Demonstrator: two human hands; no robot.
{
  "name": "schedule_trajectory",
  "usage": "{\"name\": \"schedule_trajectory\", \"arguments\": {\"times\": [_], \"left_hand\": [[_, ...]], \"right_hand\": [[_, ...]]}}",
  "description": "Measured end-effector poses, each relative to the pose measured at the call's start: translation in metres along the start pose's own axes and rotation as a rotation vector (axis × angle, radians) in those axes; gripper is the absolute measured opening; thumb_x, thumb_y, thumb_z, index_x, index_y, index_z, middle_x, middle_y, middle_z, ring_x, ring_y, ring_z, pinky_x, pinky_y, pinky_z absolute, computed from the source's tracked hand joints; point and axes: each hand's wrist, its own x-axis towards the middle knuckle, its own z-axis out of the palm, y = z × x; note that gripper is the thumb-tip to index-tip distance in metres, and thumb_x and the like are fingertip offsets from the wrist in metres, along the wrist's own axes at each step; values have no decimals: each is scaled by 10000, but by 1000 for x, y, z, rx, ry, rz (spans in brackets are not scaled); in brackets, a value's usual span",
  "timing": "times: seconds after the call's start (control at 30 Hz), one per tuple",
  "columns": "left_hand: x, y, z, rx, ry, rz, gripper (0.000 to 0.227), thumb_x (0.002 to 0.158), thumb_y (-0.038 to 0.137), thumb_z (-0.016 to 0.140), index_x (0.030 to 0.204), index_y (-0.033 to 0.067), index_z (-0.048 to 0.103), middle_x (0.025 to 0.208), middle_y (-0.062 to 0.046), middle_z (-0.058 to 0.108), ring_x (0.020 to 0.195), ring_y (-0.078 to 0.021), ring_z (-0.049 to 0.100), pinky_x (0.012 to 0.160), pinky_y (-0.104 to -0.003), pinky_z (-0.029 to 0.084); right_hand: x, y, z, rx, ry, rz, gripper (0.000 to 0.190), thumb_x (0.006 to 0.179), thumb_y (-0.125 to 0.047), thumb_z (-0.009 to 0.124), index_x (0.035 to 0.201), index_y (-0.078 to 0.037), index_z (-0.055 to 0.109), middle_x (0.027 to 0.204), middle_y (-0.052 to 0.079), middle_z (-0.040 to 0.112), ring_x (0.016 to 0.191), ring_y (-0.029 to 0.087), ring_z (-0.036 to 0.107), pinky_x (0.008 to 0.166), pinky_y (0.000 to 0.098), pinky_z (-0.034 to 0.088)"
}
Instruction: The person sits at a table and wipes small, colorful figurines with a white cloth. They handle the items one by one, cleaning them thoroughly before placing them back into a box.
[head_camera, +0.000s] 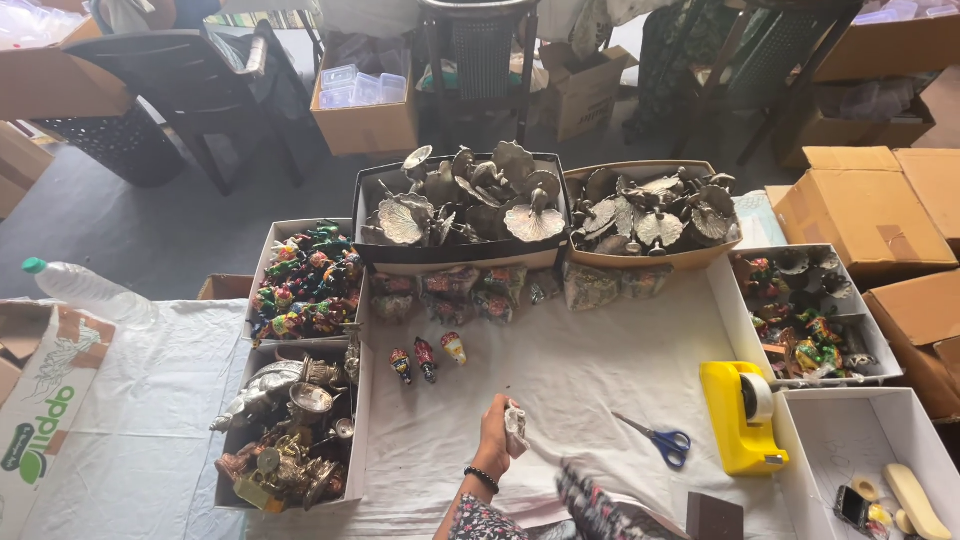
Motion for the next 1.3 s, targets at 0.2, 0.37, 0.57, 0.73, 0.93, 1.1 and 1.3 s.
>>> {"name": "schedule_trajectory", "arguments": {"times": [0.2, 0.37, 0.57, 0.73, 0.93, 1.1, 1.3], "left_hand": [[-15, -31, 17, -93, -220, -116, 267, 913, 339, 540, 932, 103, 662, 819, -30, 681, 745, -157, 631, 684, -294, 508], [50, -85, 13, -189, -438, 204, 312, 1048, 312, 493, 1215, 86, 629, 1096, -29, 624, 996, -146, 593, 886, -307, 502], [-8, -1, 60, -411, -284, 49, 471, 993, 413, 374, 1275, 122, 615, 1200, -16, 665, 1034, -144, 621, 899, -294, 493], [34, 5, 46, -347, -278, 183, 478, 1006, 399, 398, 1268, 80, 638, 1165, -60, 668, 1002, -181, 630, 859, -308, 513], [33, -1, 41, -210, -231, 211, 441, 1029, 414, 433, 1149, 42, 640, 1062, -88, 683, 914, -206, 644, 779, -342, 529], [-6, 41, 58, -184, -128, 238, 392, 994, 380, 409, 1177, 127, 646, 1101, -21, 699, 959, -170, 667, 838, -302, 546], [49, -5, 38, -231, -276, 240, 462, 1064, 394, 452, 1231, -9, 604, 1141, -132, 648, 951, -217, 649, 824, -355, 528]], "right_hand": [[100, -11, 66, -124, -53, -66, 553, 1056, -304, 428, 1574, -117, 383, 1701, 183, 159, 1549, 350, 100, 1204, 507, 94], [155, 8, 129, 209, 70, -147, 574, 1079, -394, 404, 1564, -90, 365, 1683, 140, 303, 1564, 304, 264, 1262, 522, 192], [225, 53, 147, -582, -19, -563, 648, 1096, -404, 328, 1634, -42, 309, 1725, 50, 310, 1628, 247, 137, 1241, 517, 73], [197, -21, 138, -102, -60, -282, 614, 1058, -400, 347, 1600, -113, 333, 1704, 64, 257, 1600, 283, 62, 1205, 508, 19], [195, -73, 131, -222, -103, -231, 613, 1030, -406, 345, 1587, -151, 355, 1703, 20, 288, 1606, 233, 107, 1205, 472, 18], [193, -39, 143, -94, -146, -409, 637, 1087, -395, 321, 1624, -58, 261, 1711, 91, 209, 1596, 286, 52, 1219, 485, 38], [206, -79, 129, -64, -84, -215, 570, 1041, -373, 302, 1468, -95, 557, 1636, 53, 438, 1585, 229, 203, 1230, 479, 63]]}}
